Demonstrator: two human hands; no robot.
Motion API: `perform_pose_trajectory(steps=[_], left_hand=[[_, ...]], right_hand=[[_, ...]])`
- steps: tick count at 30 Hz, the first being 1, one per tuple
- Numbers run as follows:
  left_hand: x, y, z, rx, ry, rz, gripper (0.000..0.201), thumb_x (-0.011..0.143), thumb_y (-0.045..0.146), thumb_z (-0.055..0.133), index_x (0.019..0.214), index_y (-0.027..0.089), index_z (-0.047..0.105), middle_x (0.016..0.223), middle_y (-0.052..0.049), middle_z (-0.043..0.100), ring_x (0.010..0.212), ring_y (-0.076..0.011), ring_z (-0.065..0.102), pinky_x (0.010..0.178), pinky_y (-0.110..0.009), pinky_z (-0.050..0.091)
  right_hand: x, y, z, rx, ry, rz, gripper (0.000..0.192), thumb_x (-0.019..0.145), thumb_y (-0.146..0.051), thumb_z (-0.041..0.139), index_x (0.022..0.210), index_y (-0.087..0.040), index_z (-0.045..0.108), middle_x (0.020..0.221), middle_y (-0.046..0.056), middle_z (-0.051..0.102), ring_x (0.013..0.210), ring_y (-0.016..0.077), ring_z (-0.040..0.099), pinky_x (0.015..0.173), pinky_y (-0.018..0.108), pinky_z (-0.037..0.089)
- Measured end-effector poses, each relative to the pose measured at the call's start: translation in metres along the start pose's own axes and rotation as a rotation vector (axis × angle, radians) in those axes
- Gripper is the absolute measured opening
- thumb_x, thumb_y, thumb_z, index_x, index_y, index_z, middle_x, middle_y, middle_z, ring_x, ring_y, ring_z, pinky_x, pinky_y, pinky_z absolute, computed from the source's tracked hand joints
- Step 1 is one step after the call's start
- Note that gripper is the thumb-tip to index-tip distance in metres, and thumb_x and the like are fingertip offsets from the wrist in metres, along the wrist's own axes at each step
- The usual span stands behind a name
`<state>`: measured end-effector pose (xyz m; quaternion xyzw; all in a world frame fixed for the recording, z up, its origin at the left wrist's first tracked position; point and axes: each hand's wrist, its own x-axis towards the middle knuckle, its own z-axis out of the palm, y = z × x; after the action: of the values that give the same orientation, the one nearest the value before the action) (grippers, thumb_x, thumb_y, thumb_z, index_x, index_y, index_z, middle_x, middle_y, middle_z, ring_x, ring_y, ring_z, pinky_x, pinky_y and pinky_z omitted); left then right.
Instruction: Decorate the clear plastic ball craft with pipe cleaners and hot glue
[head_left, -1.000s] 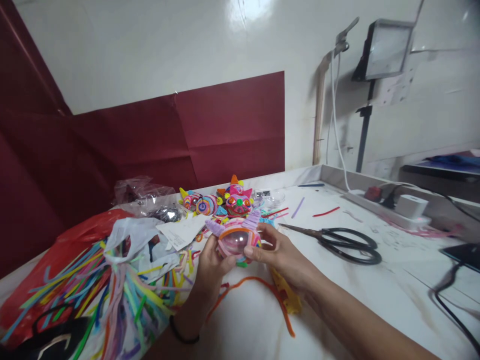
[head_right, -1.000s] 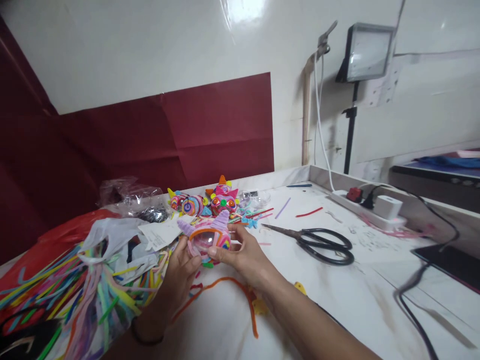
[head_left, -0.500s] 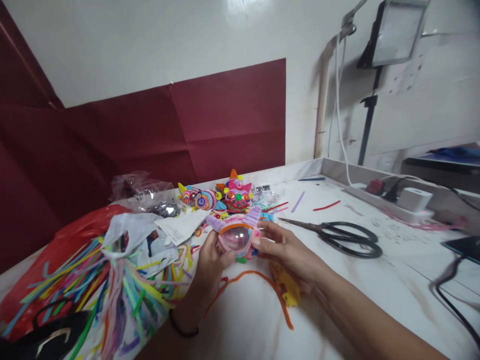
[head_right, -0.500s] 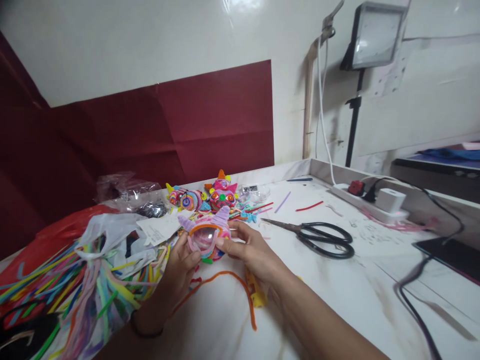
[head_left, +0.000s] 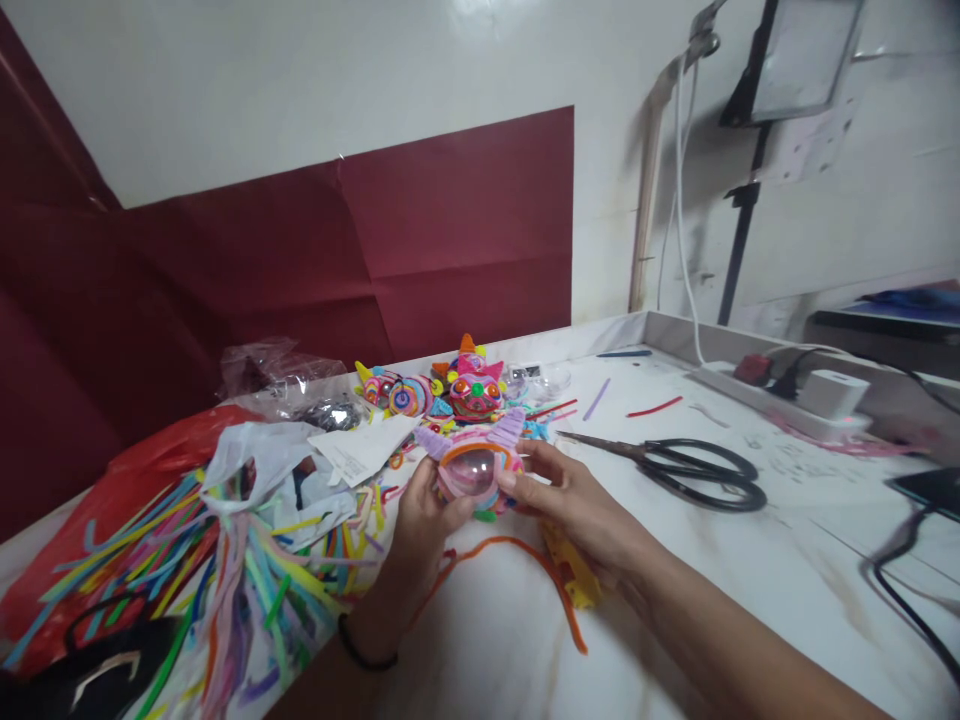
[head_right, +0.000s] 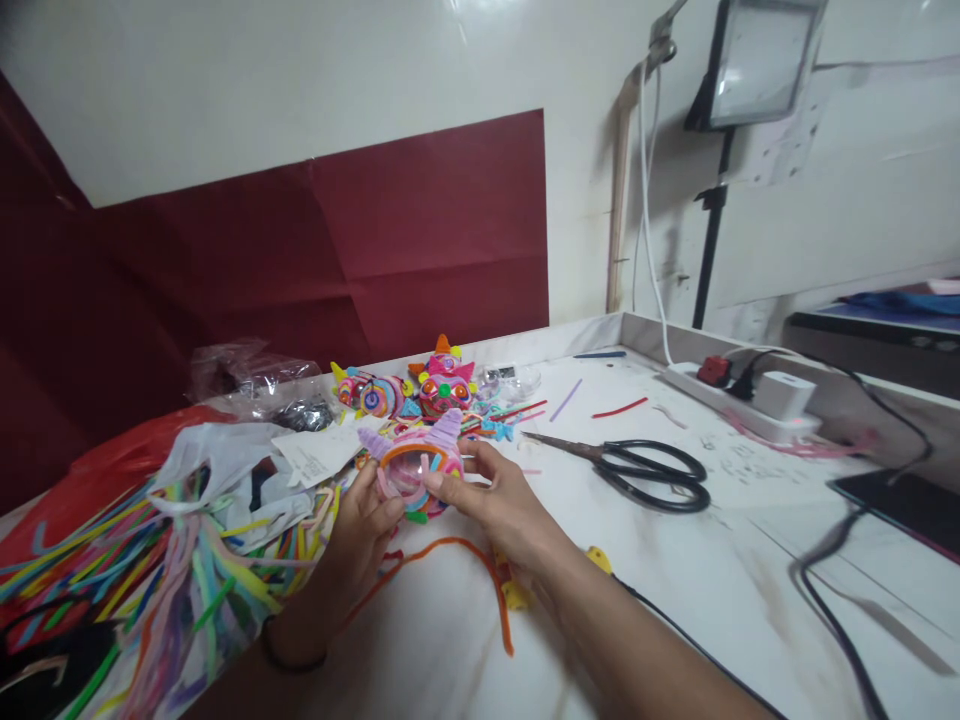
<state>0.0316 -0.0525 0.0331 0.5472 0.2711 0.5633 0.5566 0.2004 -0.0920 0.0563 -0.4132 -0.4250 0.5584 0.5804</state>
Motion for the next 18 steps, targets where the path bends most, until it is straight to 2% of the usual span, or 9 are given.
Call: perform_pose_trajectory(steps=[5, 14, 18], left_hand=[[-0.0005, 0.0002, 0.0004, 0.008, 0.008, 0.008, 0.061, 0.065, 0.030, 0.084, 0.121, 0.018, 0.061, 0.126, -0.013, 0.069, 0.123, -0.0318, 0.061, 0.107, -0.044, 0.046], [-0.0011, -0.0002, 0.0030, 0.037, 0.026, 0.000, 0.059, 0.065, 0.028, 0.083, 0.119, 0.019, 0.062, 0.125, -0.012, 0.069, 0.122, -0.0316, 0.062, 0.106, -0.044, 0.047], [-0.0013, -0.0011, 0.0032, 0.052, 0.024, -0.008, 0.057, 0.065, 0.026, 0.082, 0.118, 0.019, 0.062, 0.123, -0.011, 0.070, 0.119, -0.0311, 0.064, 0.103, -0.042, 0.049]], right_hand=[[0.0011, -0.0017, 0.0019, -0.032, 0.047, 0.016, 0.063, 0.055, -0.045, 0.090, 0.107, -0.021, 0.064, 0.105, 0.003, 0.069, 0.085, 0.0196, 0.069, 0.077, 0.032, 0.051], [0.0007, 0.0016, 0.0034, -0.035, 0.048, 0.021, 0.044, 0.064, -0.039, 0.081, 0.100, -0.023, 0.062, 0.097, 0.001, 0.066, 0.084, 0.0201, 0.067, 0.079, 0.036, 0.053], [0.0029, 0.0038, 0.0066, -0.010, 0.077, 0.030, 0.037, 0.063, -0.037, 0.077, 0.094, -0.023, 0.062, 0.095, 0.000, 0.065, 0.080, 0.0190, 0.067, 0.071, 0.033, 0.056]])
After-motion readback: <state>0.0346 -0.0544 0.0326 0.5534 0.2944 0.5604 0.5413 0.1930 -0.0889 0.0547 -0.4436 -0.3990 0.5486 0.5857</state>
